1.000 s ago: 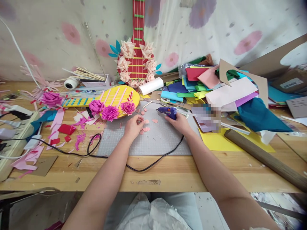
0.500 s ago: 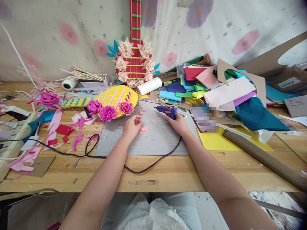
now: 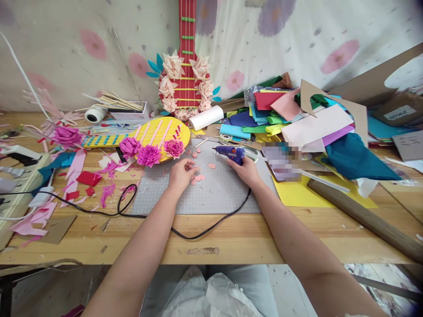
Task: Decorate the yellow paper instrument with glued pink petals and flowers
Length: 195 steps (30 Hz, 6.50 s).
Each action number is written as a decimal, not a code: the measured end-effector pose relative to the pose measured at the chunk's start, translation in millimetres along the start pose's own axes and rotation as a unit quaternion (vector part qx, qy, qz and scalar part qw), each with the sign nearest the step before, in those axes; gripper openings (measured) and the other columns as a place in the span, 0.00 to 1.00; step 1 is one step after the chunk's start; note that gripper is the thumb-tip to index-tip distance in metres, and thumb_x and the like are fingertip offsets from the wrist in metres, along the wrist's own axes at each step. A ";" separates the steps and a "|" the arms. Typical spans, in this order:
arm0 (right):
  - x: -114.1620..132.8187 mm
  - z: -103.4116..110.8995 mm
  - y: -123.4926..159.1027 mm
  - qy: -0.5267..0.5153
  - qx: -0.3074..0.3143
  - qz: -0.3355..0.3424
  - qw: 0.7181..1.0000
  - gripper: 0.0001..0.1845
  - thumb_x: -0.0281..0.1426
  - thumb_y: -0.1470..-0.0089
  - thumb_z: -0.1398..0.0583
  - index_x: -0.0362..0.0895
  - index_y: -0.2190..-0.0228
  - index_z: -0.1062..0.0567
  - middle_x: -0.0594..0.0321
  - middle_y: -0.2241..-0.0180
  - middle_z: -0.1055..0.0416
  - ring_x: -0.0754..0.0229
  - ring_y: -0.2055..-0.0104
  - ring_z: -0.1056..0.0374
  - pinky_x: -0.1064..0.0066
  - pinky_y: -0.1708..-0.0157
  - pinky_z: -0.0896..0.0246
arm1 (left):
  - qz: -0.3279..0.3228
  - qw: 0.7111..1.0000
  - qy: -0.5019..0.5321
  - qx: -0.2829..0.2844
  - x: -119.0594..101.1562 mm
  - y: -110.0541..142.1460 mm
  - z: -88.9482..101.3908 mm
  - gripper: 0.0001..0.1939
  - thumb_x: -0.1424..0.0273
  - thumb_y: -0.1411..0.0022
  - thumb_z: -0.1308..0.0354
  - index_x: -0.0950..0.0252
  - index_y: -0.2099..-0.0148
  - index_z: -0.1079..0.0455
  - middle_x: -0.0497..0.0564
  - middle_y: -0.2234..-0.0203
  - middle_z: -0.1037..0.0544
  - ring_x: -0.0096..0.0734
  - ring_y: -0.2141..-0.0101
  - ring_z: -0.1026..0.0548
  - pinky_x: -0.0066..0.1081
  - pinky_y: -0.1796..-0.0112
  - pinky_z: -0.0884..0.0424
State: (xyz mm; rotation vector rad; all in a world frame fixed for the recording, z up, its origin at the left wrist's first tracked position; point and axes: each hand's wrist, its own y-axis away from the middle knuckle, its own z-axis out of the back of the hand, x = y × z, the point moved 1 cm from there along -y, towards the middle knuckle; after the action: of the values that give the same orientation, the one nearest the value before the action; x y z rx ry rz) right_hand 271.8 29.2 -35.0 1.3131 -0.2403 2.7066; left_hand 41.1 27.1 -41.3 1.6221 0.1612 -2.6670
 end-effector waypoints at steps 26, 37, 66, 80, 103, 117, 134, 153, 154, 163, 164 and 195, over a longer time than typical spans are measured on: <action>2.7 2.6 1.7 -0.022 -0.003 -0.001 1.000 0.25 0.48 0.57 0.41 0.39 0.66 0.26 0.55 0.68 0.26 0.52 0.65 0.32 0.64 0.64 0.40 | 0.010 0.991 -0.130 -0.010 -8.3 0.6 15.2 0.08 0.73 0.49 0.44 0.62 0.64 0.31 0.47 0.70 0.23 0.28 0.71 0.28 0.28 0.68 0.36; 7.9 3.4 8.4 -0.109 0.022 -0.001 0.994 0.24 0.48 0.56 0.42 0.40 0.69 0.26 0.58 0.75 0.28 0.60 0.75 0.35 0.67 0.71 0.40 | -0.016 0.986 -0.145 -0.085 -19.6 10.1 7.9 0.08 0.70 0.47 0.42 0.60 0.62 0.30 0.46 0.70 0.23 0.28 0.71 0.28 0.28 0.67 0.36; 22.5 -9.3 9.7 -0.229 0.082 -0.021 0.970 0.24 0.50 0.60 0.39 0.43 0.69 0.28 0.60 0.75 0.27 0.63 0.78 0.37 0.69 0.77 0.41 | -0.013 0.998 -0.017 -0.051 -10.7 7.7 -0.9 0.11 0.71 0.43 0.47 0.62 0.58 0.28 0.49 0.64 0.22 0.27 0.66 0.24 0.28 0.63 0.30; 27.3 -8.4 20.1 -0.043 0.130 0.076 0.988 0.22 0.49 0.56 0.41 0.44 0.68 0.23 0.62 0.74 0.26 0.58 0.71 0.32 0.67 0.66 0.38 | 0.063 0.991 0.116 -0.009 -18.2 8.7 -3.7 0.23 0.72 0.40 0.47 0.64 0.43 0.40 0.54 0.62 0.22 0.30 0.68 0.22 0.23 0.74 0.28; 21.5 -12.8 16.9 -0.044 0.119 0.106 0.986 0.22 0.46 0.55 0.40 0.44 0.64 0.23 0.61 0.69 0.24 0.56 0.66 0.30 0.64 0.62 0.35 | 0.047 0.990 0.132 -0.014 -16.3 9.6 -5.6 0.23 0.71 0.42 0.45 0.62 0.43 0.38 0.54 0.64 0.21 0.33 0.69 0.21 0.24 0.76 0.29; 24.8 -11.2 18.1 -0.047 0.108 0.112 0.987 0.22 0.47 0.55 0.40 0.43 0.65 0.22 0.61 0.72 0.25 0.58 0.70 0.32 0.67 0.67 0.36 | 0.071 0.989 0.130 -0.001 -22.2 12.6 -5.9 0.25 0.72 0.41 0.47 0.63 0.41 0.41 0.56 0.62 0.21 0.33 0.69 0.22 0.23 0.79 0.31; 22.5 -11.3 18.0 -0.028 0.118 0.108 0.987 0.22 0.47 0.55 0.40 0.43 0.66 0.23 0.60 0.71 0.24 0.56 0.69 0.30 0.65 0.64 0.35 | 0.050 0.990 0.134 -0.009 -18.9 11.2 -5.2 0.25 0.70 0.42 0.46 0.61 0.42 0.40 0.54 0.64 0.21 0.32 0.69 0.21 0.24 0.75 0.29; 16.4 -1.6 14.3 -0.069 0.048 0.069 0.994 0.22 0.48 0.57 0.40 0.42 0.68 0.23 0.58 0.71 0.25 0.55 0.67 0.30 0.65 0.64 0.36 | 0.127 0.946 0.297 -0.037 -20.7 7.8 -6.0 0.18 0.68 0.49 0.39 0.69 0.55 0.30 0.57 0.64 0.22 0.30 0.73 0.23 0.23 0.80 0.30; 14.3 -1.4 12.1 -0.072 0.027 0.054 0.996 0.23 0.48 0.57 0.40 0.41 0.68 0.24 0.57 0.71 0.25 0.55 0.67 0.30 0.64 0.64 0.36 | 0.129 0.942 0.307 -0.036 -21.7 8.2 -6.1 0.16 0.68 0.49 0.38 0.69 0.58 0.29 0.56 0.64 0.22 0.30 0.72 0.23 0.23 0.80 0.30; -3.5 -8.0 -13.2 0.091 -0.087 0.008 0.992 0.26 0.54 0.58 0.43 0.43 0.76 0.25 0.53 0.78 0.28 0.48 0.72 0.30 0.60 0.72 0.37 | 0.174 0.907 0.382 -0.029 -31.9 16.2 -10.4 0.08 0.71 0.52 0.38 0.69 0.68 0.31 0.54 0.69 0.23 0.27 0.72 0.24 0.25 0.75 0.28; -4.3 -9.1 -14.2 0.100 -0.095 0.024 0.990 0.25 0.54 0.58 0.42 0.44 0.78 0.26 0.54 0.79 0.28 0.50 0.73 0.30 0.62 0.73 0.38 | 0.176 0.906 0.383 -0.028 -32.3 16.7 -10.9 0.09 0.70 0.52 0.38 0.68 0.67 0.32 0.52 0.70 0.24 0.25 0.75 0.25 0.25 0.76 0.29; 138.8 -69.6 12.3 0.064 0.059 0.360 0.929 0.29 0.37 0.54 0.40 0.40 0.52 0.39 0.50 0.52 0.37 0.51 0.49 0.43 0.61 0.50 0.47 | 0.083 0.955 0.256 -0.125 -55.9 -15.5 123.4 0.13 0.76 0.58 0.38 0.67 0.67 0.34 0.43 0.81 0.30 0.20 0.80 0.30 0.17 0.83 0.37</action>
State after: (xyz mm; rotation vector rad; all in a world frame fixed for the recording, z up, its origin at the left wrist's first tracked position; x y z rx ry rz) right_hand 130.8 36.5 30.7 1.2457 -0.6727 3.4394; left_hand -43.3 28.4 65.8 2.0849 0.3344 -1.9609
